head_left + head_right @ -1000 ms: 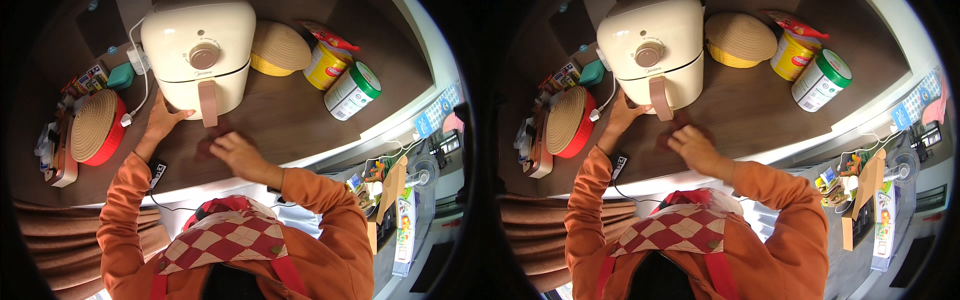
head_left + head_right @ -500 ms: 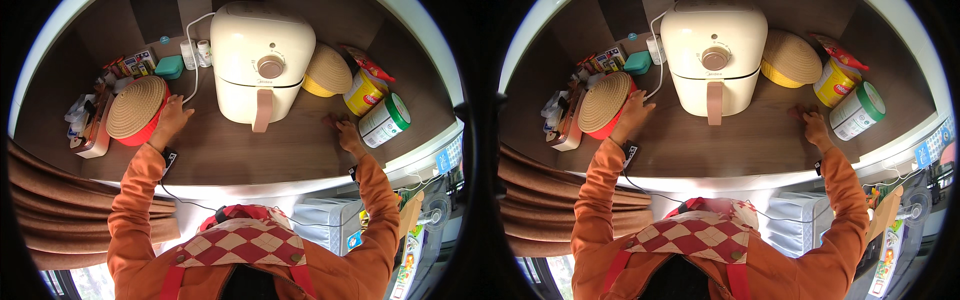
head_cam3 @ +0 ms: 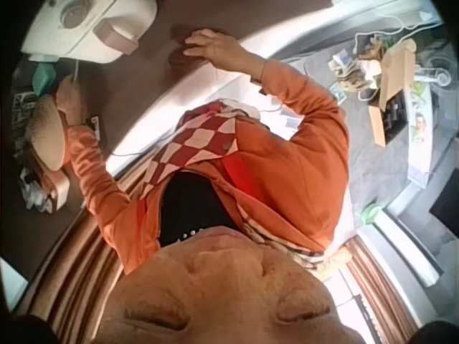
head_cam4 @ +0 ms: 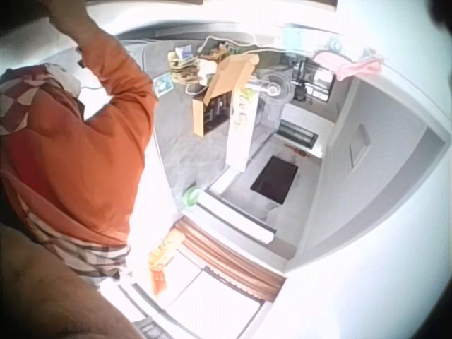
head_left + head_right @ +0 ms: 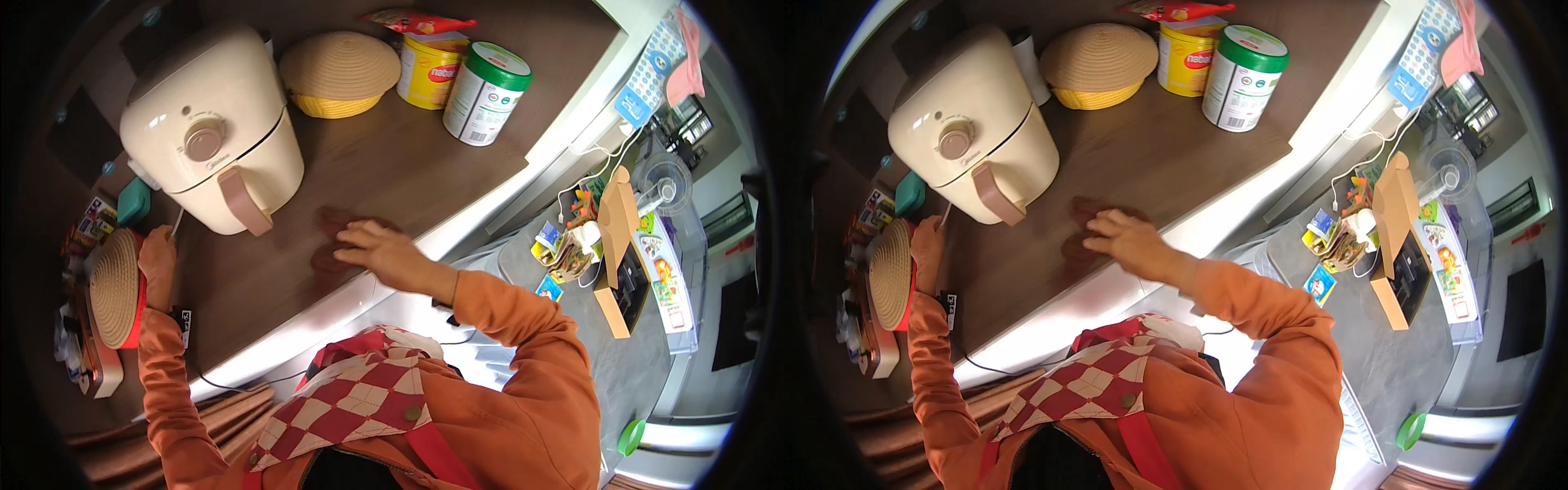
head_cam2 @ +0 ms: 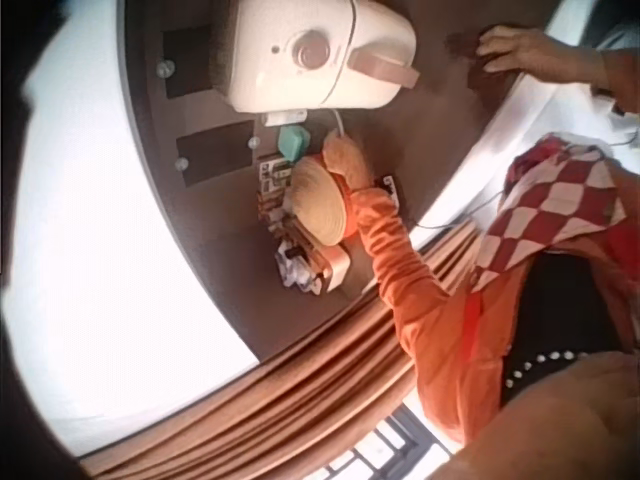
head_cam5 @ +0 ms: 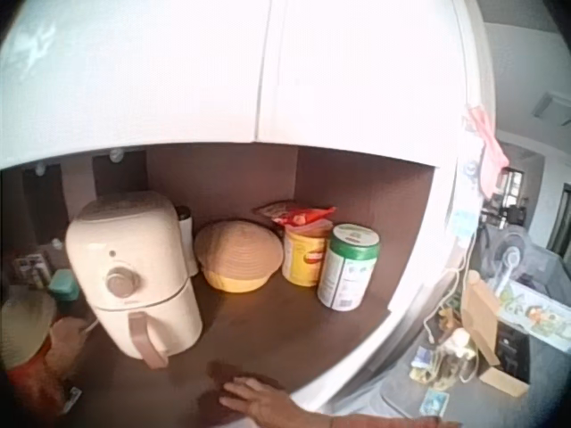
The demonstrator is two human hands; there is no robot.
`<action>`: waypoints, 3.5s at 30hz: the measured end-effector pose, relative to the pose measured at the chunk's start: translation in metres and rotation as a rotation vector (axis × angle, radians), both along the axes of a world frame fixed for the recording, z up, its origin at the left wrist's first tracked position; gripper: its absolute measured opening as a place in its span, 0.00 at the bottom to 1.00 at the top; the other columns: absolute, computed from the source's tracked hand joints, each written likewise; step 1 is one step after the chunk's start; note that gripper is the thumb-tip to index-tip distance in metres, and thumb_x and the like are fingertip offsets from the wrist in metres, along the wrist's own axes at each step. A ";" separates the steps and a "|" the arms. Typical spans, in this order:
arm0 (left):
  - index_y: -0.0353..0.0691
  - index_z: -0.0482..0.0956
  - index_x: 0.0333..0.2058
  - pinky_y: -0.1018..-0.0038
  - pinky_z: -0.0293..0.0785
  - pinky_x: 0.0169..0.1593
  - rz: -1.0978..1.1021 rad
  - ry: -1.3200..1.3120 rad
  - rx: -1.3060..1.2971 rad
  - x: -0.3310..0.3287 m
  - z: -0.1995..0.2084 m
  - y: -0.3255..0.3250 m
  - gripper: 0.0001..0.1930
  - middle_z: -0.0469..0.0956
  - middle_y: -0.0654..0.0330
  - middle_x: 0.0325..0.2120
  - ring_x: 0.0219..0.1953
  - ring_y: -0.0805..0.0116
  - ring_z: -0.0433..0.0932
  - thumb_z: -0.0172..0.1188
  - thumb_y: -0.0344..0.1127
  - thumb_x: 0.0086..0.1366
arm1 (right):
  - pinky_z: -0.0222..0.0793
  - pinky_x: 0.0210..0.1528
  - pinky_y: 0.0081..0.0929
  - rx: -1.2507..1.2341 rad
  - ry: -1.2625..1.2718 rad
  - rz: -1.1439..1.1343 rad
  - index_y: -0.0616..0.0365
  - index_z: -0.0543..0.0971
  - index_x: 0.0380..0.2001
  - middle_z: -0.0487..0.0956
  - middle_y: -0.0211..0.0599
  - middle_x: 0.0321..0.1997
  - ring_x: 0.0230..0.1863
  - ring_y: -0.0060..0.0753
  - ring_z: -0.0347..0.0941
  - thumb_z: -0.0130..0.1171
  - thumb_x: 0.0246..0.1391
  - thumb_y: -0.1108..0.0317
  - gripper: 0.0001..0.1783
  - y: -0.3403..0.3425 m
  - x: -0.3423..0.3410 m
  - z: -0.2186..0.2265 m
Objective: The person assembles a small white kitchen appliance by placing its main body on a countertop, plugging in the power cord, and inserting the inner pot. They then wipe the countertop with a cloth, open a window, and rinse the cloth in a green basin at the sink.
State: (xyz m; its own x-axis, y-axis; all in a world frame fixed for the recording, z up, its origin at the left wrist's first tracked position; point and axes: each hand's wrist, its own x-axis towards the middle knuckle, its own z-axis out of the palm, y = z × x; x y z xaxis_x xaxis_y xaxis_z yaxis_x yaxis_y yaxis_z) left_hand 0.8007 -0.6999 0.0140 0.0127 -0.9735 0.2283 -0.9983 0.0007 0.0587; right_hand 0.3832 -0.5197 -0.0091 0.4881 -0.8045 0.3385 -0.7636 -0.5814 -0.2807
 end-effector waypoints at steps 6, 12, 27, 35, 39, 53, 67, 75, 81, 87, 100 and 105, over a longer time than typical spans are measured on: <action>0.45 0.76 0.44 0.65 0.74 0.38 -0.079 0.139 0.012 -0.010 -0.003 -0.015 0.14 0.78 0.55 0.38 0.39 0.57 0.78 0.57 0.33 0.58 | 0.65 0.54 0.34 -0.026 0.138 -0.472 0.45 0.75 0.47 0.70 0.38 0.54 0.54 0.47 0.63 0.56 0.41 0.78 0.26 -0.041 -0.124 0.000; 0.35 0.73 0.49 0.79 0.75 0.31 -0.211 0.697 0.035 0.007 -0.004 0.000 0.16 0.74 0.54 0.44 0.36 0.72 0.76 0.56 0.29 0.61 | 0.66 0.52 0.32 -0.089 0.064 -0.494 0.47 0.79 0.41 0.73 0.34 0.49 0.51 0.44 0.65 0.54 0.42 0.77 0.20 -0.052 -0.100 -0.024; 0.34 0.77 0.45 0.84 0.64 0.30 -0.338 0.987 0.132 -0.106 0.022 0.182 0.14 0.78 0.58 0.39 0.24 0.80 0.69 0.53 0.37 0.66 | 0.63 0.42 0.33 -0.395 -0.162 -0.746 0.50 0.79 0.34 0.74 0.31 0.42 0.46 0.38 0.65 0.56 0.37 0.77 0.16 0.005 -0.120 -0.023; 0.34 0.78 0.40 0.84 0.64 0.29 -0.677 1.134 0.472 -0.184 0.019 0.178 0.09 0.77 0.55 0.39 0.25 0.77 0.72 0.50 0.28 0.64 | 0.67 0.46 0.34 0.308 -1.074 -0.689 0.58 0.78 0.40 0.76 0.47 0.35 0.38 0.46 0.72 0.47 0.50 0.78 0.15 0.140 -0.083 -0.074; 0.34 0.78 0.39 0.82 0.64 0.29 -0.902 1.059 0.737 -0.225 0.011 0.183 0.10 0.77 0.54 0.39 0.26 0.75 0.73 0.50 0.25 0.62 | 0.67 0.45 0.25 0.558 -1.295 -0.996 0.60 0.78 0.42 0.80 0.39 0.38 0.41 0.30 0.73 0.47 0.45 0.80 0.19 0.236 -0.083 -0.120; 0.32 0.78 0.40 0.80 0.65 0.27 -0.973 0.809 0.998 -0.412 -0.024 0.293 0.12 0.78 0.57 0.36 0.26 0.74 0.75 0.54 0.33 0.62 | 0.64 0.53 0.43 -0.238 -0.176 -2.478 0.54 0.76 0.45 0.72 0.51 0.47 0.47 0.55 0.69 0.51 0.48 0.71 0.18 0.577 -0.329 -0.249; 0.36 0.77 0.41 0.81 0.68 0.28 -1.168 0.512 1.267 -0.650 -0.032 0.478 0.10 0.77 0.57 0.40 0.29 0.71 0.78 0.54 0.26 0.61 | 0.51 0.64 0.36 -0.022 -0.170 -1.722 0.45 0.74 0.48 0.65 0.36 0.59 0.65 0.40 0.54 0.47 0.51 0.70 0.19 0.587 -0.387 -0.296; 0.36 0.77 0.42 0.81 0.67 0.28 -1.342 0.445 1.426 -0.725 -0.076 0.487 0.10 0.77 0.59 0.38 0.29 0.74 0.76 0.50 0.28 0.64 | 0.53 0.62 0.38 0.045 0.027 -2.697 0.52 0.73 0.51 0.65 0.43 0.59 0.62 0.47 0.57 0.48 0.45 0.78 0.26 0.827 -0.390 -0.299; 0.36 0.78 0.42 0.83 0.63 0.26 -1.516 0.335 1.513 -0.789 -0.076 0.538 0.11 0.78 0.62 0.34 0.27 0.79 0.74 0.52 0.33 0.65 | 0.56 0.56 0.36 -0.605 -0.916 -1.972 0.60 0.71 0.46 0.69 0.41 0.47 0.54 0.43 0.61 0.49 0.50 0.69 0.18 0.623 -0.358 -0.316; 0.39 0.78 0.42 0.85 0.64 0.27 -1.684 0.293 1.636 -0.826 -0.076 0.631 0.09 0.77 0.63 0.38 0.28 0.80 0.76 0.54 0.31 0.64 | 0.49 0.66 0.38 -0.082 -0.349 -1.652 0.45 0.79 0.42 0.65 0.35 0.59 0.65 0.39 0.55 0.52 0.47 0.67 0.17 0.589 -0.338 -0.291; 0.35 0.78 0.41 0.86 0.63 0.24 -1.471 0.271 1.506 -0.815 -0.106 0.896 0.10 0.79 0.62 0.35 0.26 0.79 0.76 0.53 0.33 0.65 | 0.55 0.63 0.38 -0.174 -0.040 -2.364 0.46 0.79 0.44 0.68 0.37 0.57 0.62 0.43 0.59 0.52 0.41 0.76 0.23 1.153 -0.375 -0.282; 0.36 0.73 0.48 0.85 0.64 0.24 -1.533 0.175 1.567 -0.839 -0.119 1.014 0.14 0.78 0.58 0.40 0.26 0.76 0.77 0.52 0.35 0.66 | 0.55 0.63 0.38 -0.198 -0.123 -2.469 0.47 0.80 0.41 0.70 0.36 0.55 0.61 0.42 0.60 0.52 0.41 0.75 0.21 1.212 -0.382 -0.283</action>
